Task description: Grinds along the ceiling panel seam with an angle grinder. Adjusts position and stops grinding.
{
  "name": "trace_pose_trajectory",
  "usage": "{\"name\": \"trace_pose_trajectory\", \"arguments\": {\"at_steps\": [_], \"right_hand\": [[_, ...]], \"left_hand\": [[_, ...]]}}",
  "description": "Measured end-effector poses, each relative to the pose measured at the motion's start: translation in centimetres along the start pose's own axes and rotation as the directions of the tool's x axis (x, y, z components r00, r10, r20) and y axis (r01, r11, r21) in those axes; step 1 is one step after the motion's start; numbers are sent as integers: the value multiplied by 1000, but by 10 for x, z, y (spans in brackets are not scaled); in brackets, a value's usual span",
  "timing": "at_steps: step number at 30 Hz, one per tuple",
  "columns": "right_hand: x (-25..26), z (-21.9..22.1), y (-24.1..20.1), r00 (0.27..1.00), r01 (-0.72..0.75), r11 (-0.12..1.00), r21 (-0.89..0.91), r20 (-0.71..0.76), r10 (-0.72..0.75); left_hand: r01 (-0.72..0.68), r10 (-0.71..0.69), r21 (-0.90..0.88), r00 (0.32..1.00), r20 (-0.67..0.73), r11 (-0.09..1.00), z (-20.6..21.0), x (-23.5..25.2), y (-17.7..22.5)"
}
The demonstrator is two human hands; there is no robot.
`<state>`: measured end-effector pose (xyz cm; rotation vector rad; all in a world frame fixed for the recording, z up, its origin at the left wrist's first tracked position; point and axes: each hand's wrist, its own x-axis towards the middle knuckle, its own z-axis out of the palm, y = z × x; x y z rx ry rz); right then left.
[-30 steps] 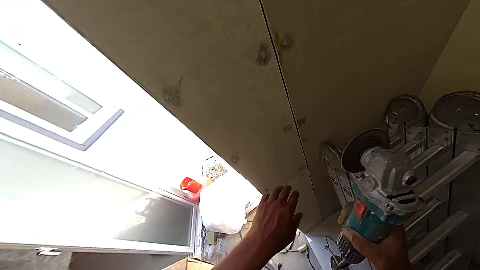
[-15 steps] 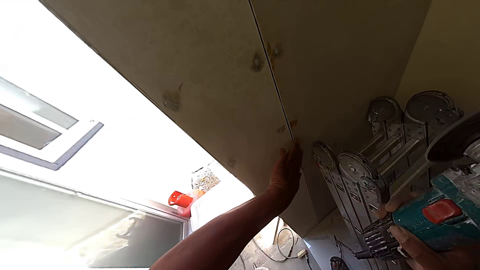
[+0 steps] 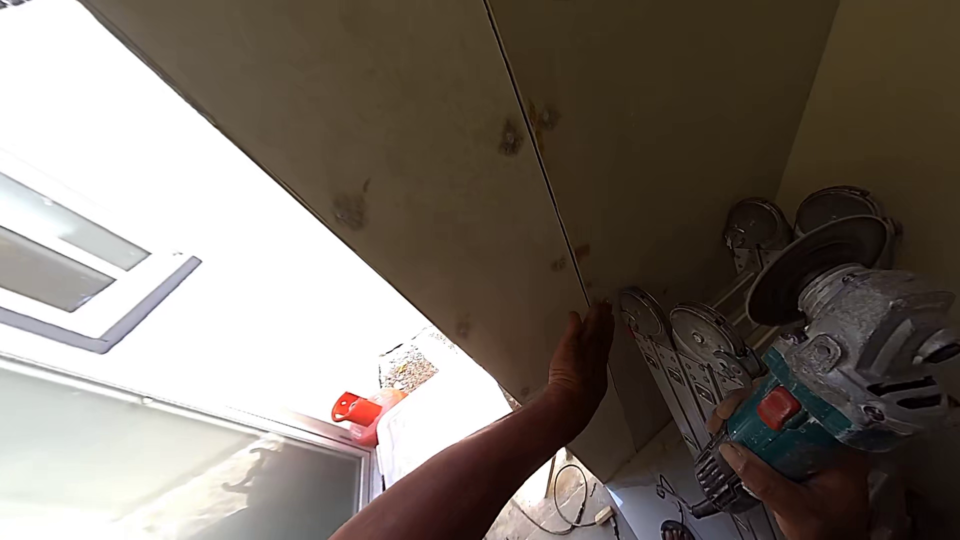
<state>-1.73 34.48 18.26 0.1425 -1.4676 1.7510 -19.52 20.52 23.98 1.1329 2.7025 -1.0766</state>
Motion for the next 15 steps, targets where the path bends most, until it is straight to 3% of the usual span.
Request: {"name": "trace_pose_trajectory", "arguments": {"at_steps": [4,6,8,10,11,12,13,14,15], "right_hand": [[-3,11,7,999,-33,999,10,23,33],[-5,16,13,998,-60,998,16,18,59],[-7,20,23,997,-76,996,-43,-9,75],[-10,25,33,996,-86,986,-141,-31,82],[-11,29,39,996,-85,978,-189,-38,80],[-12,33,45,997,-79,967,-241,-43,71],[-13,36,52,997,-69,954,-292,-40,60],[-13,40,59,997,-71,935,-348,-39,61],[-13,44,66,996,-88,911,-404,-45,76]], "left_hand": [[114,-111,22,990,-88,993,10,21,-9],[109,-109,-20,994,-13,994,5,8,-4],[72,-50,-243,994,94,967,-4,-19,5],[40,-2,-536,997,72,843,4,-46,12],[8,8,-721,1000,18,693,16,-57,15],[-59,8,-893,998,-62,446,32,-66,20],[-164,-6,-979,986,-166,120,50,-70,27],[-271,-50,-947,963,-266,-170,62,-71,39],[-339,-121,-877,941,-317,-341,67,-69,55]]}}
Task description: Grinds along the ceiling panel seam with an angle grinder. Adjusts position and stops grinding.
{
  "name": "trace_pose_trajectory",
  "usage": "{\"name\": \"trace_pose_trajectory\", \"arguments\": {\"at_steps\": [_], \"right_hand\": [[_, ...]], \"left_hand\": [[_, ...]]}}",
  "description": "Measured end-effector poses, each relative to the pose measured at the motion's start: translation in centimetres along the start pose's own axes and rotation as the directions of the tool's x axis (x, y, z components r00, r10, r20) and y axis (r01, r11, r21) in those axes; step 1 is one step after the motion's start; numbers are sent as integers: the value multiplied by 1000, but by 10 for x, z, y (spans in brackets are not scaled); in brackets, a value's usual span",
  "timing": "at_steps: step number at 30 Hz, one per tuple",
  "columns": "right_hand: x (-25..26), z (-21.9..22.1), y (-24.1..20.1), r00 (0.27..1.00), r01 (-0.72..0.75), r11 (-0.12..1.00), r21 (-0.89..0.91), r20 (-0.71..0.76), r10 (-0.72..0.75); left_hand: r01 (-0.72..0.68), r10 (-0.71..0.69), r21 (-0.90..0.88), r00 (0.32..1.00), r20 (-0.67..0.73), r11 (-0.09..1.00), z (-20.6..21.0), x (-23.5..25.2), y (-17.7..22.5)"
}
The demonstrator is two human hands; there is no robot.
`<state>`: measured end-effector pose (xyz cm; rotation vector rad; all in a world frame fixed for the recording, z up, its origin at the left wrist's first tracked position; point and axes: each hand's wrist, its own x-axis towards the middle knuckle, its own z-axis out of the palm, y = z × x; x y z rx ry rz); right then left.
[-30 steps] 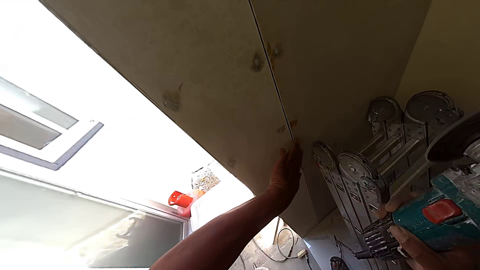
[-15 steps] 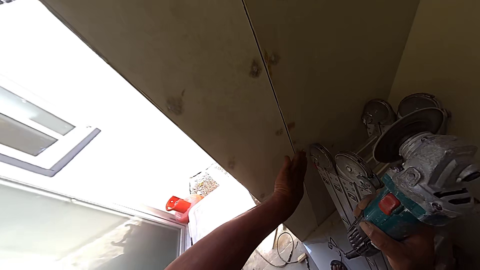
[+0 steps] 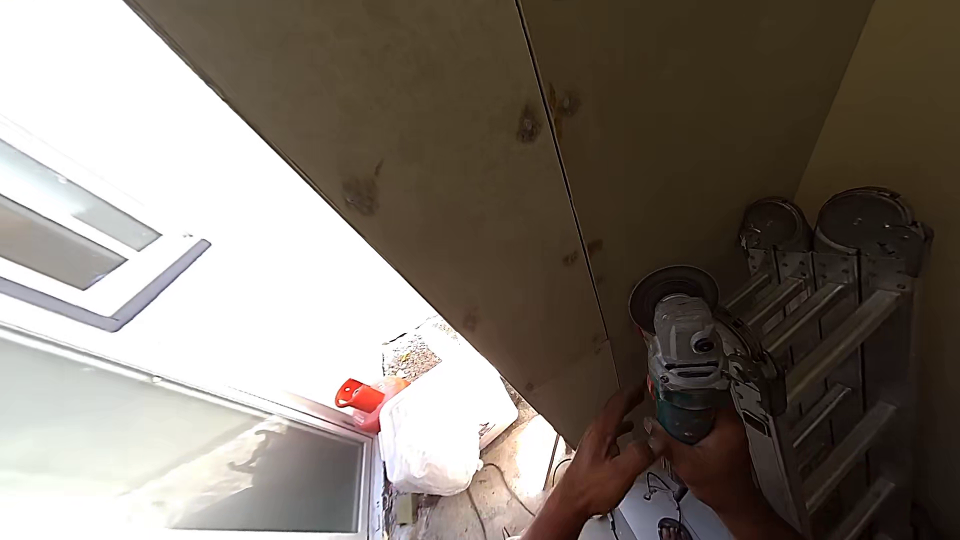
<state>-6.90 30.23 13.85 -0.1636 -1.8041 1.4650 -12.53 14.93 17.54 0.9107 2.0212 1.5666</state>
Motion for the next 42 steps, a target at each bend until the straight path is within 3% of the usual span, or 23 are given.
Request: {"name": "trace_pose_trajectory", "arguments": {"at_steps": [2,5,8,13,19,23,26,28,30,36,42], "right_hand": [[5,13,8,999,-39,989,-142,-14,38],[12,24,24,1000,-24,971,-239,11,28],[17,33,34,998,-53,968,-245,22,60],[20,41,36,999,-46,904,-425,-38,33],[-2,40,24,999,-26,869,-495,24,44],[-19,39,32,989,-61,935,-349,102,103],[-17,34,41,960,-120,993,-21,253,121],[-11,28,47,919,-176,945,276,390,57],[-6,27,50,875,-252,852,458,484,-1],[15,34,58,802,-295,751,591,581,-142],[24,35,64,788,-423,689,588,614,-40]], "left_hand": [[-70,51,-120,986,-156,990,27,9,-9],[35,-91,-184,947,-309,982,39,37,-14],[66,-136,-212,932,-335,975,31,54,-19],[36,-85,-178,958,-275,983,22,63,-24],[66,-120,-174,938,-325,983,18,42,-28],[78,-122,-129,918,-378,989,24,24,-41],[133,-155,-81,892,-425,988,26,19,-36],[191,-214,-98,901,-377,977,20,12,-29],[258,-297,-163,903,-309,952,13,8,-24],[243,-271,-119,878,-395,963,10,19,-4],[283,-328,-169,855,-402,944,14,37,-9]]}}
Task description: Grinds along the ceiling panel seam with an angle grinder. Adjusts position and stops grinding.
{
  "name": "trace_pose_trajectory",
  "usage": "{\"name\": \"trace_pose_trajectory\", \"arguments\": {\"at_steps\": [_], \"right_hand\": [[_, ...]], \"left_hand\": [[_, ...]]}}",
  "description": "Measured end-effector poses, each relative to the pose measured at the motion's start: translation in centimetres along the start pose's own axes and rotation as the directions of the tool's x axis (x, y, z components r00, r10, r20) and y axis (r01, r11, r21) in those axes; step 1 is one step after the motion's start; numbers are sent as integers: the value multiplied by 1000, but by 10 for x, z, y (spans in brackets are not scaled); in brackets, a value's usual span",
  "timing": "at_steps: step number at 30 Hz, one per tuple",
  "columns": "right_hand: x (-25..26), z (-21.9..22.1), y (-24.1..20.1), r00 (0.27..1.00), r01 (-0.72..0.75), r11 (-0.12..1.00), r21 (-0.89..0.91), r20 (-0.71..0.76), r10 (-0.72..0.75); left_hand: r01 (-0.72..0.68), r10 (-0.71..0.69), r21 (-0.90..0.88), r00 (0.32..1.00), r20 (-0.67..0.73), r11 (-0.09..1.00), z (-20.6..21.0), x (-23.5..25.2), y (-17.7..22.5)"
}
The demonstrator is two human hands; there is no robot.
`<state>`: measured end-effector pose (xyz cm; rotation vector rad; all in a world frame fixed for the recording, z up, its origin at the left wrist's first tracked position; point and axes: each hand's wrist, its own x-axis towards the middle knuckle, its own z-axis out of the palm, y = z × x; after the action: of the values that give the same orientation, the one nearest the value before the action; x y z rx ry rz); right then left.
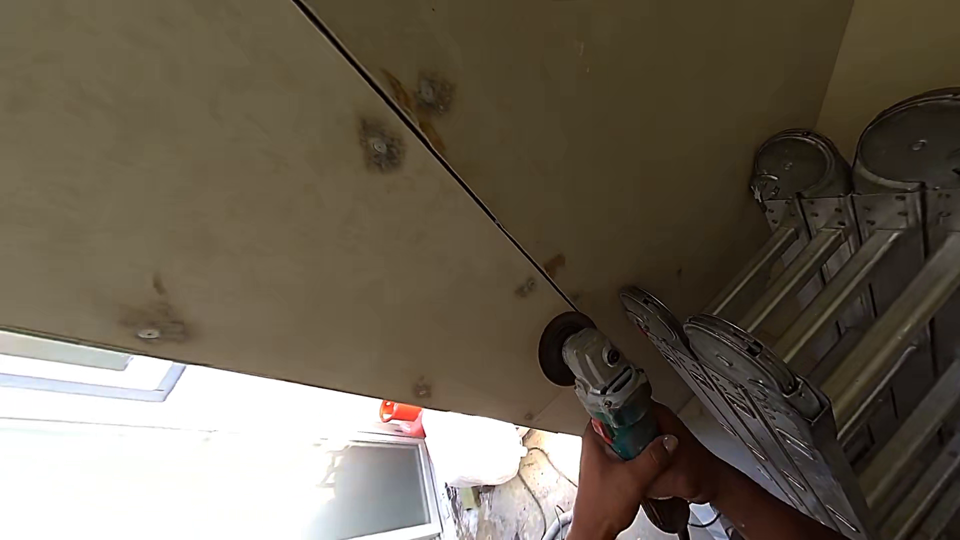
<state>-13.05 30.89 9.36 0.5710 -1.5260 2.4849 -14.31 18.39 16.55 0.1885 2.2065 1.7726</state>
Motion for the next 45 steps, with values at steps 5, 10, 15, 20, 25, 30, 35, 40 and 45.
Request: {"name": "trace_pose_trajectory", "arguments": {"at_steps": [5,10,15,20,25,30,35,40,45], "right_hand": [[6,-18,4,998,31,996,82,55,-36],[13,-26,2,997,22,994,106,71,-30],[21,-28,4,995,29,990,139,89,-41],[22,-33,5,997,46,994,102,58,-52],[25,-32,5,994,49,992,114,90,-59],[23,-34,4,996,65,989,133,50,-72],[23,-32,5,993,26,985,170,106,-45],[23,-30,7,995,44,985,167,80,-58],[22,-33,6,996,37,987,155,70,-49]], "left_hand": [[-17,19,62,999,-43,998,15,7,4],[-3,11,111,997,-77,994,20,13,9],[-12,23,113,994,-103,994,21,17,13],[-1,13,139,996,-89,990,23,24,15],[-2,19,141,993,-118,990,23,21,15],[-3,19,166,996,-91,986,26,24,18],[23,-4,140,991,-136,990,25,17,15],[18,5,176,992,-129,984,24,18,18],[46,-20,192,990,-136,980,27,21,18]]}}
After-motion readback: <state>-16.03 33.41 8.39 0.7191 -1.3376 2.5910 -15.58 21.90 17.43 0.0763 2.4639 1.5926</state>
